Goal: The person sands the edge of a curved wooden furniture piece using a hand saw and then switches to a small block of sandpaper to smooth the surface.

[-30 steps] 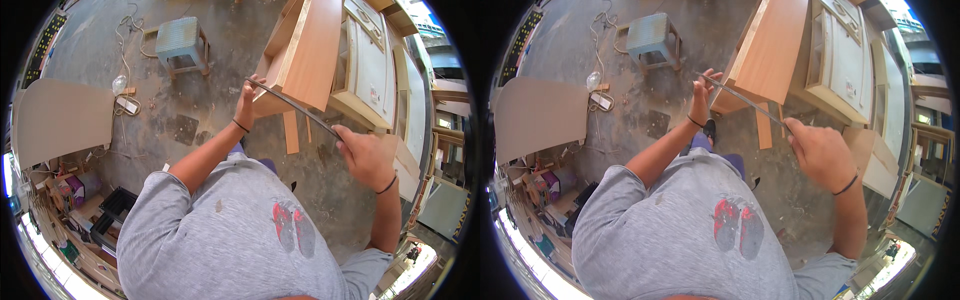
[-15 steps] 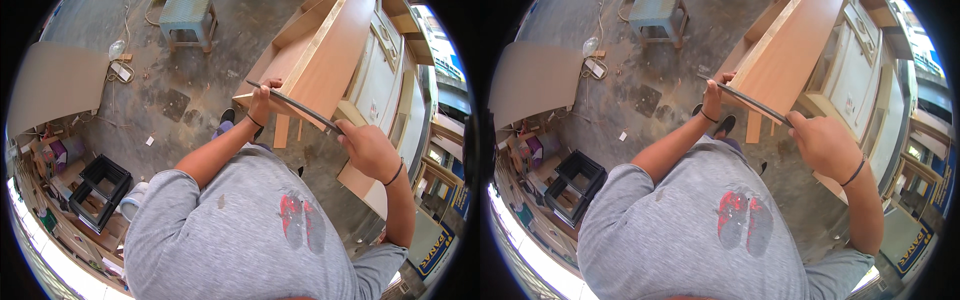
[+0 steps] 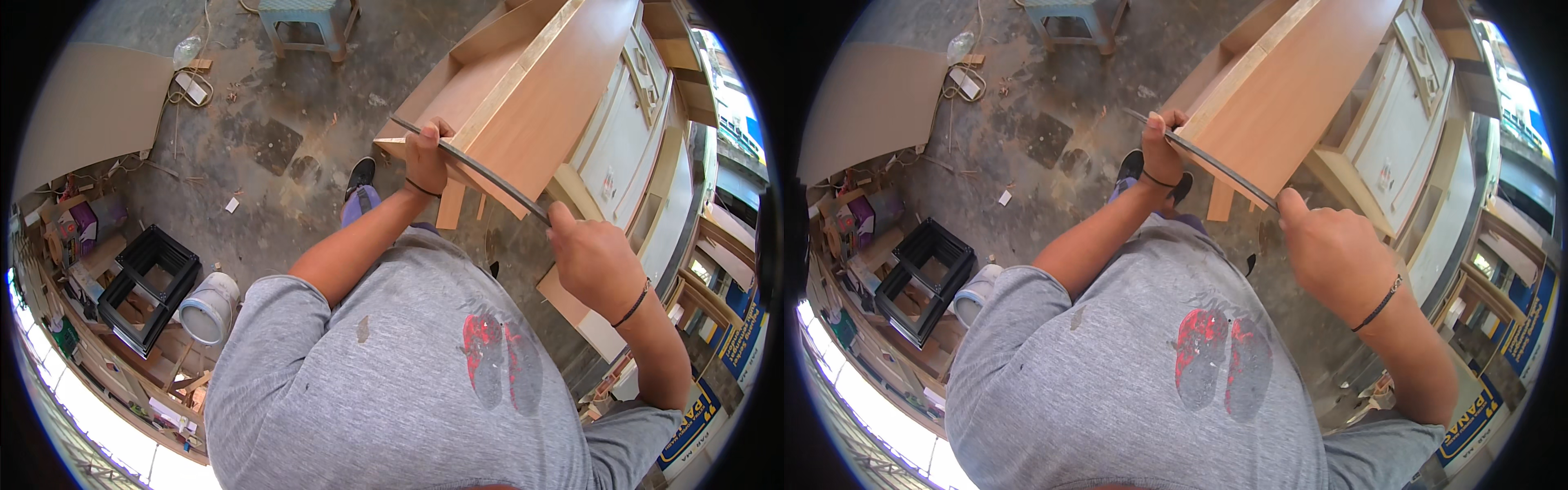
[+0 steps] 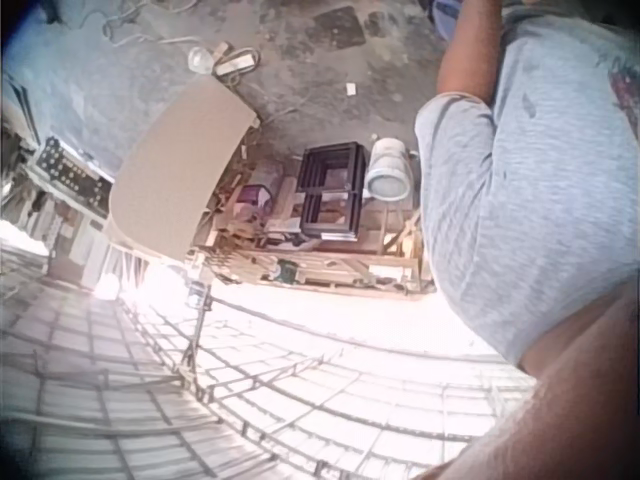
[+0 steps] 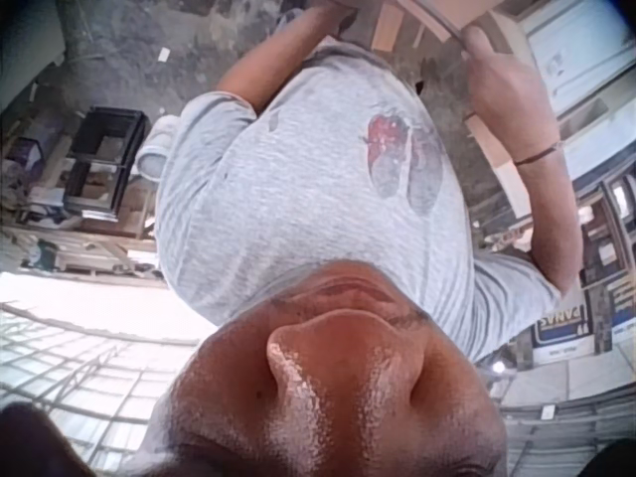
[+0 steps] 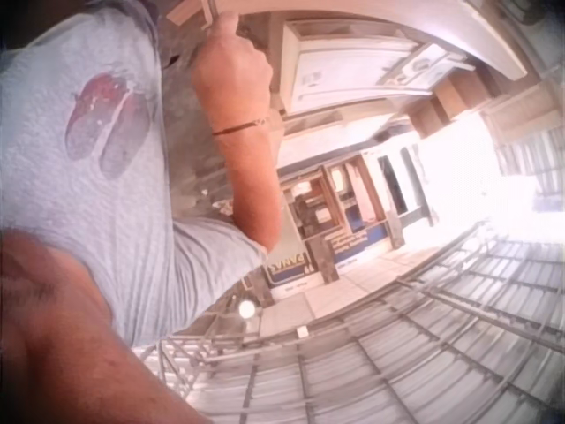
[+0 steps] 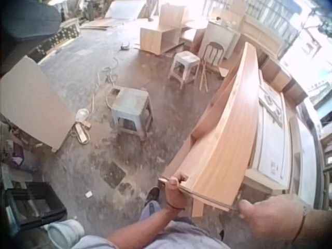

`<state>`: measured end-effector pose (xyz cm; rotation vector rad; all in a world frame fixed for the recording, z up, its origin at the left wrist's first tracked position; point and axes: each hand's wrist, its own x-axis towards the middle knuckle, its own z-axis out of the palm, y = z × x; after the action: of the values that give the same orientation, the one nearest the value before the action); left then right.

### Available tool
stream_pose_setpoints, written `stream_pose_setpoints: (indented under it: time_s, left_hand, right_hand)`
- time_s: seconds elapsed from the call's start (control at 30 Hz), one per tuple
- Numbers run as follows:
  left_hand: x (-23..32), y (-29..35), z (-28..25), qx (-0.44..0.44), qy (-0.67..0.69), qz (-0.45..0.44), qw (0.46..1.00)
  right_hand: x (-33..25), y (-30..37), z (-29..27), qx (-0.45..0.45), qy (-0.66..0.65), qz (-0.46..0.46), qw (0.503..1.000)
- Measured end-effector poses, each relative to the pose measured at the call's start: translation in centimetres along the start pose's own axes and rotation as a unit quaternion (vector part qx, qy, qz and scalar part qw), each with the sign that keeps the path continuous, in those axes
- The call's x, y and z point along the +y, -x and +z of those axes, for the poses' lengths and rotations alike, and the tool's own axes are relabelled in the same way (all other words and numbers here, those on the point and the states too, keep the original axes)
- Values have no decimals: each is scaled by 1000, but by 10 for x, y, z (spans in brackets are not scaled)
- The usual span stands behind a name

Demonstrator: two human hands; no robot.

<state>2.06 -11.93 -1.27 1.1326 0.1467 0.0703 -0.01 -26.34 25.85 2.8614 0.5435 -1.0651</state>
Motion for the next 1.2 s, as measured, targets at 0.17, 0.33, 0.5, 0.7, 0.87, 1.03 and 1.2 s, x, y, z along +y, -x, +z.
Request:
stream_pose_setpoints:
  time_s: [0.17, 0.33, 0.5, 0.7, 0.87, 1.03, 1.2]
  left_hand:
    - [-5, -2, -3, 9, 10, -6, 1000]
    - [-7, -1, -2, 10, 45, -27, 999]
    - [-1, 0, 1, 36, 57, -47, 997]
    - [-4, -5, -6, 27, 54, -35, 998]
    - [-7, -5, -10, 15, 52, -53, 997]
    - [-9, -10, -13, 14, 30, -36, 999]
    - [-7, -8, -14, 23, 44, 10, 999]
  right_hand:
    - [2, -4, 2, -15, 8, -2, 1000]
    - [8, -6, 8, -26, 4, -5, 1000]
    - [11, -15, 20, -21, -6, -18, 1000]
    - [13, -21, 29, -30, 4, -19, 999]
    - [17, -22, 40, -9, -4, -24, 1000]
    - [18, -31, 58, 11, -23, -30, 999]
    - [21, -35, 70, 32, -14, -36, 999]
